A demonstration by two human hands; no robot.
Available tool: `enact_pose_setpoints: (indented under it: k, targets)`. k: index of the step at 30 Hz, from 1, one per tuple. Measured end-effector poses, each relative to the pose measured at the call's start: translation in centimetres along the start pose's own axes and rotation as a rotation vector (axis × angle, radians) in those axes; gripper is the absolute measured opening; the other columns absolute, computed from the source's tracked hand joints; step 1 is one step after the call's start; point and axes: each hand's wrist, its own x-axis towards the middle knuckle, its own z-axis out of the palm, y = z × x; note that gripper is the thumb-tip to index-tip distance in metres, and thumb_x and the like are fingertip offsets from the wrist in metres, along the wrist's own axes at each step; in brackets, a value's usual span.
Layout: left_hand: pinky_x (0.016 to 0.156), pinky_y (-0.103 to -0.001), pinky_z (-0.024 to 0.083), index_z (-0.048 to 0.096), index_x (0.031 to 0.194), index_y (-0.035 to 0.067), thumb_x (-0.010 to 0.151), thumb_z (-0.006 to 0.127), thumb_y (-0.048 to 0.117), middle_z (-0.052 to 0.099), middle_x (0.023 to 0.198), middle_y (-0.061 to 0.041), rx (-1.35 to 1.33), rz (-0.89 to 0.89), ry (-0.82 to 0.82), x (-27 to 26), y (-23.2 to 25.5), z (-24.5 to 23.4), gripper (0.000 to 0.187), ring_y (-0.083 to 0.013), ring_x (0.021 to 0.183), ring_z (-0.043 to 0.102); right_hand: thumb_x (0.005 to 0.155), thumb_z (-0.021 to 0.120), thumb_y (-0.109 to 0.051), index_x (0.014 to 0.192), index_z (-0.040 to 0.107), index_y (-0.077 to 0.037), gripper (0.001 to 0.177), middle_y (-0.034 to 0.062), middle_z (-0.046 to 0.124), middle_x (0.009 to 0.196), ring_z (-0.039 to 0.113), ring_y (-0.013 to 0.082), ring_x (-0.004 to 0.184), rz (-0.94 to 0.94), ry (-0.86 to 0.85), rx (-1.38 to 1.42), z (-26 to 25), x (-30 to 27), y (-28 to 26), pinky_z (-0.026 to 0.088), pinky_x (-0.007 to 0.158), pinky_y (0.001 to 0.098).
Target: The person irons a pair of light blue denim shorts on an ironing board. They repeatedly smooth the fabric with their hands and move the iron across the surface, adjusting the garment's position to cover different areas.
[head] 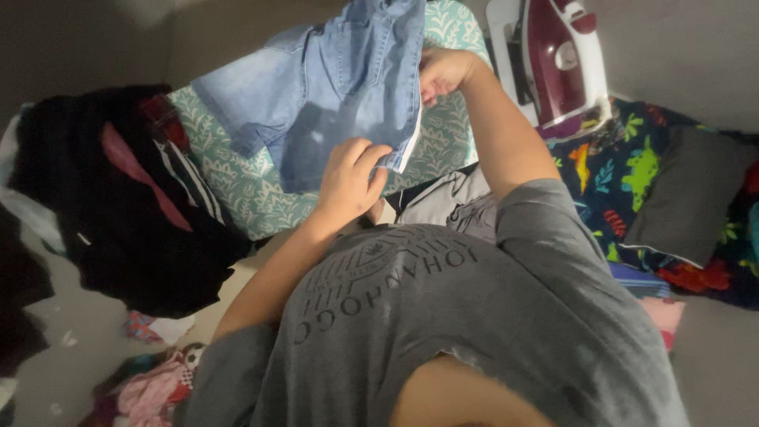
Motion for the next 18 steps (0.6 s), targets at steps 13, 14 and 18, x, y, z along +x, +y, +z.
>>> enact_pose_setpoints:
  k: [13,14,18]
  targets:
    - [0.089,-0.045,0.050,0.070,0.113,0.005,0.081,0.075,0.013,0.068,0.107,-0.013,-0.124,-0.091,-0.216,-0.4,-1.5,2.1,0.033,-0.0350,0.102,0.063,0.080,0.064,-0.005,0.087,0.063,0.009,0.016,0.0233,0.074,0.091,0.076,0.0328,0.077,-0.089,0.015,-0.066,0.5,-1.1,-0.7,0.064,0.062,0.0464]
    - [0.087,-0.044,0.051,0.071,0.111,0.006,0.085,0.075,0.013,0.070,0.103,-0.012,-0.137,-0.129,-0.244,-0.6,-2.0,2.3,0.026,-0.0337,0.099,0.064,0.079,0.064,-0.004,0.083,0.058,0.012,0.017,0.0237,0.075,0.094,0.077,0.0335,0.080,-0.143,0.014,-0.051,1.1,-1.5,-1.0,0.065,0.063,0.0480]
    - [0.085,-0.043,0.052,0.073,0.109,0.006,0.089,0.071,0.011,0.071,0.101,-0.012,-0.173,-0.137,-0.181,-1.0,-2.8,2.6,0.021,-0.0335,0.095,0.065,0.086,0.064,-0.003,0.116,0.062,-0.006,0.030,0.0084,0.069,0.094,0.070,0.0170,0.078,-0.454,0.617,-0.183,5.2,-4.3,1.1,0.058,0.065,0.0313]
